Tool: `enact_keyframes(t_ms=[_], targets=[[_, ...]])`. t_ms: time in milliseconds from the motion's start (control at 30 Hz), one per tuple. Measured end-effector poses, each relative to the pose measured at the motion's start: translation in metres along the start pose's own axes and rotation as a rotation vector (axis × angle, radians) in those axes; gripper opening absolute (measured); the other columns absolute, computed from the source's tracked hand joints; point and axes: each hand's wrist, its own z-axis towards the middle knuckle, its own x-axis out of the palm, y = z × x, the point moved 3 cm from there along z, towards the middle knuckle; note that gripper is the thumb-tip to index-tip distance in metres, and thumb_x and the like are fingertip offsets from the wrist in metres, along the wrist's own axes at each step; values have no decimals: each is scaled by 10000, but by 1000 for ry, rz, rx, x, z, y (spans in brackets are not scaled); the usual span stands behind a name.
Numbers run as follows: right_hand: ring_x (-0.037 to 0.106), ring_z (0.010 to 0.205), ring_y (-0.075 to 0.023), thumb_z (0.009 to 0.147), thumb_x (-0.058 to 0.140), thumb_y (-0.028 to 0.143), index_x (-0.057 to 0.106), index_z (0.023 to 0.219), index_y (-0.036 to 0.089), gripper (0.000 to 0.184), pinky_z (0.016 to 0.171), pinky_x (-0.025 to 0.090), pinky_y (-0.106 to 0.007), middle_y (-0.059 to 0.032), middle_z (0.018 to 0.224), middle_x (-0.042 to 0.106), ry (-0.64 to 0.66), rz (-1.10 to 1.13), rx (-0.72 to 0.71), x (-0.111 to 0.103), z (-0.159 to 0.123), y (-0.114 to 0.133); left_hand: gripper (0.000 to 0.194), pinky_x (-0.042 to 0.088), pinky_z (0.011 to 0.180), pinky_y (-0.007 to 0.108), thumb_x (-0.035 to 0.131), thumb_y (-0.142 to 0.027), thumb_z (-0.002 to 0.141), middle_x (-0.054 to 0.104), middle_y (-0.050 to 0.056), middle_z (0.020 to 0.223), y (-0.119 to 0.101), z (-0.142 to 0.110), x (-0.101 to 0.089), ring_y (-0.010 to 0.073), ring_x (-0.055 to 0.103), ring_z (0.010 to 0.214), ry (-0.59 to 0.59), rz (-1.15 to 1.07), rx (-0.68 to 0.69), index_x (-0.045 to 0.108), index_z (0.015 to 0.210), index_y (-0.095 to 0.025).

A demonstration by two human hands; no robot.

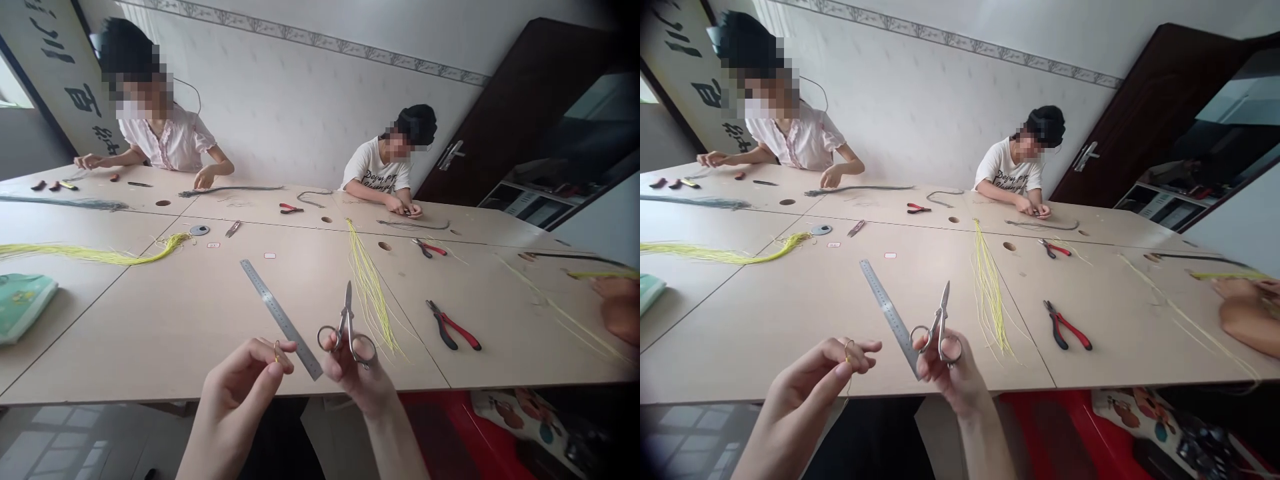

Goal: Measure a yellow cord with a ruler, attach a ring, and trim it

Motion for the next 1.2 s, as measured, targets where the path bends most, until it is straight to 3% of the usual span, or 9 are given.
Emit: enact_keyframes(t_ms=[133, 267, 467, 533, 700, 833, 967, 1100, 1200], targets=[[254, 418, -30, 688, 631, 670, 619, 884, 262, 453, 419, 307, -186, 74, 619, 388, 96, 411, 1, 30, -17, -15, 231, 507, 901, 233, 597, -353, 853, 684, 40, 996, 6, 3, 14, 196, 613, 1072, 0, -37, -7, 627, 680, -203], [360, 521, -58, 729, 696, 539, 640, 1013, 336, 354, 478, 374, -161, 66, 644, 366, 188, 618, 26, 43, -22, -16, 235, 495, 955, 285, 599, -348, 851, 694, 47, 998, 6, 1, 19, 213, 606, 1098, 2, -38, 0, 640, 667, -208], [551, 676, -157, 487, 660, 816, 615, 1122, 314, 811, 509, 502, -277, 13, 779, 478, 373, 712, 30, 53, -32, -4, 252, 498, 959, 271, 588, -364, 864, 666, 41, 969, 12, -5, 9, 229, 578, 1156, -25, 30, 34, 632, 672, -207], [570, 641, -160, 480, 655, 821, 621, 1109, 301, 817, 454, 483, -265, 10, 781, 483, 407, 672, -9, 55, -37, 2, 254, 499, 956, 250, 576, -371, 874, 655, 32, 973, 15, -6, 7, 227, 567, 1179, -19, 38, 25, 629, 683, -212], [337, 378, -39, 798, 699, 403, 645, 840, 242, 174, 374, 289, -131, 96, 478, 307, 227, 508, -193, 49, -42, 13, 247, 524, 893, 205, 612, -419, 844, 655, 22, 911, 17, -5, 5, 211, 598, 1116, -35, 43, 38, 647, 693, -227], [468, 539, -114, 671, 732, 601, 641, 882, 223, 443, 498, 388, -193, 60, 470, 399, 206, 417, -275, 44, -43, 13, 226, 534, 859, 200, 632, -404, 832, 656, 24, 862, 17, -1, 7, 200, 617, 1043, -53, 13, 45, 665, 699, -224], [581, 687, -197, 643, 660, 716, 608, 995, 233, 600, 478, 431, -236, -21, 619, 554, 354, 360, -252, 43, -53, 11, 196, 527, 760, 165, 616, -342, 853, 654, 11, 791, 9, -3, 11, 143, 629, 864, -17, -14, 71, 666, 708, -221], [335, 429, -63, 738, 672, 587, 560, 720, 203, 401, 414, 236, -180, 57, 476, 368, 220, 69, -189, 37, -68, 21, 256, 496, 640, 177, 606, -355, 863, 617, -8, 627, -2, -8, 18, 110, 588, 647, 45, -121, -21, 601, 660, -200], [236, 432, -46, 688, 706, 613, 523, 640, 189, 464, 418, 163, -210, 65, 486, 297, 172, -45, -53, 36, -74, 30, 279, 487, 601, 205, 629, -382, 839, 617, -7, 594, -10, -12, 21, 119, 586, 596, 61, -186, -98, 560, 642, -198]])
